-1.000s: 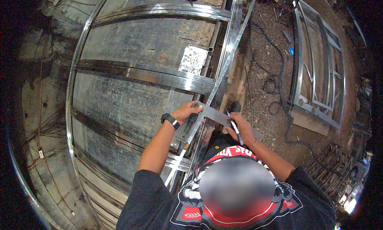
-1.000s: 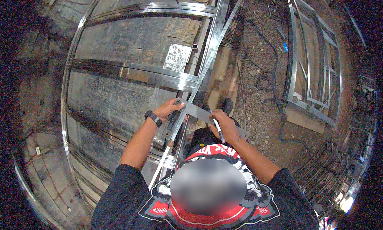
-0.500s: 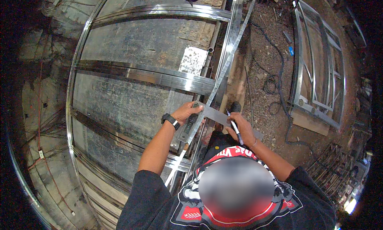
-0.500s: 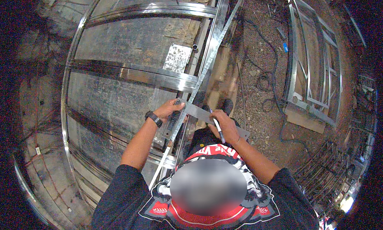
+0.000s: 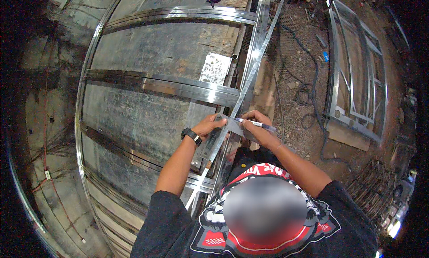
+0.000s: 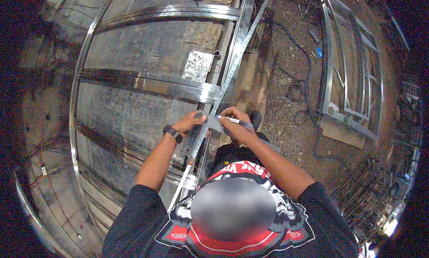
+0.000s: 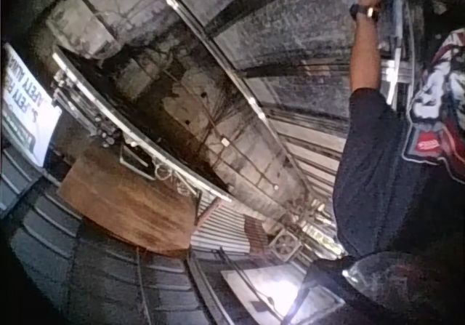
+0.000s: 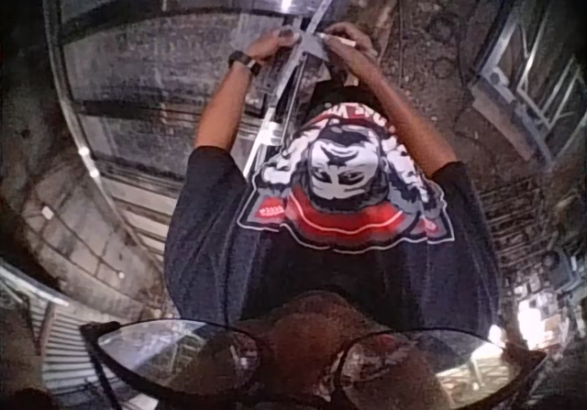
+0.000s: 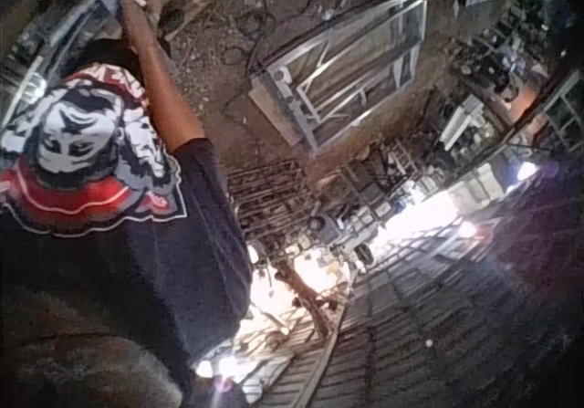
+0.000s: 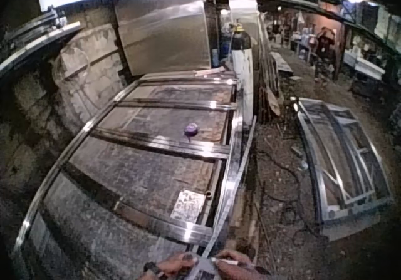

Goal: The person measures and marks metal frame components using a try square and a tape measure. They place the try square on the frame, mark lines with a marker, then switch to a tape measure to measure lengths and mark additional points on the frame.

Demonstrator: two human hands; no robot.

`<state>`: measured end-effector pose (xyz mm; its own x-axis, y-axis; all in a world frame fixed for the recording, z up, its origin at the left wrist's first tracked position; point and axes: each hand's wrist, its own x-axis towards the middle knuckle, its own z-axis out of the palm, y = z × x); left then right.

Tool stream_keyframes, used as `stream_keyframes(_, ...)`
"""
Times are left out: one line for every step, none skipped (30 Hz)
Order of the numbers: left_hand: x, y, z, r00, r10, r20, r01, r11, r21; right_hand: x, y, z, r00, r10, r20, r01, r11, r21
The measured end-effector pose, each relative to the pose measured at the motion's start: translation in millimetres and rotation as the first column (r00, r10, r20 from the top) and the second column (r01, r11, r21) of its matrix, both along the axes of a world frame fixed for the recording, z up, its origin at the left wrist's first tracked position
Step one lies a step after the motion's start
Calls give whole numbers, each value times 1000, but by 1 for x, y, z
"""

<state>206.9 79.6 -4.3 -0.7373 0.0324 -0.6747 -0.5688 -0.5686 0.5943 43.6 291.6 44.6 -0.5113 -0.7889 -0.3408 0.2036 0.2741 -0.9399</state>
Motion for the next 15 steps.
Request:
stream_keyframes(1, -1, -1, 1000, 7, 0, -7, 1000, -2, 1, -5, -2, 1000, -4, 27, 4, 1000, 0)
stream_keyframes(2, -2, -2, 1000, -7, 4, 7, 1000, -30, 1, -7, -3, 998, -8, 55, 8, 1000, 8)
stream_keyframes(1, -4, -3, 1000, -21, 9, 21, 998, -59, 1, -10, -3, 996, -13, 84, 12, 1000, 16)
stream_keyframes(0, -4, -2, 999, -35, 14, 36, 996, -86, 1, -10, -4, 994, -19, 112, 16, 1000, 26)
stream_keyframes(0, -3, -1, 999, -29, 15, 30, 997, -73, 1, -11, -5, 994, -19, 111, 16, 1000, 24)
stream_keyframes(0, -3, 0, 1000, -23, 16, 24, 998, -59, 1, -11, -5, 994, -19, 109, 16, 1000, 23)
stream_keyframes(0, -2, 2, 1000, -18, 17, 19, 999, -45, 1, -11, -6, 994, -19, 107, 17, 1000, 22)
stream_keyframes(0, -2, 4, 1000, -14, 17, 14, 999, -38, 1, -11, -7, 995, -12, 103, 10, 1000, 18)
stream_keyframes(0, -1, 6, 1000, -10, 16, 10, 999, -31, 1, -10, -7, 995, -5, 99, 3, 1000, 15)
stream_keyframes(0, -1, 8, 1000, -5, 16, 5, 1000, -25, 0, -11, -6, 996, 3, 94, -4, 1000, 11)
stream_keyframes(0, -1, 10, 1000, -4, 21, 4, 1000, -19, 0, -12, -4, 994, 13, 106, -15, 1000, 18)
stream_keyframes(-1, 0, 11, 1000, -3, 27, 3, 1000, -14, -2, -11, -2, 993, 23, 117, -26, 999, 24)
stream_keyframes(-1, 0, 12, 999, -2, 34, 2, 1000, -8, -2, -12, -1, 991, 32, 130, -36, 999, 30)
stream_keyframes(-1, 0, 12, 999, 1, 39, 0, 1000, -23, -3, -11, -1, 991, 40, 124, -45, 998, 32)
stream_keyframes(-2, 0, 13, 999, 3, 45, -2, 999, -38, -4, -11, -1, 992, 49, 119, -53, 998, 34)
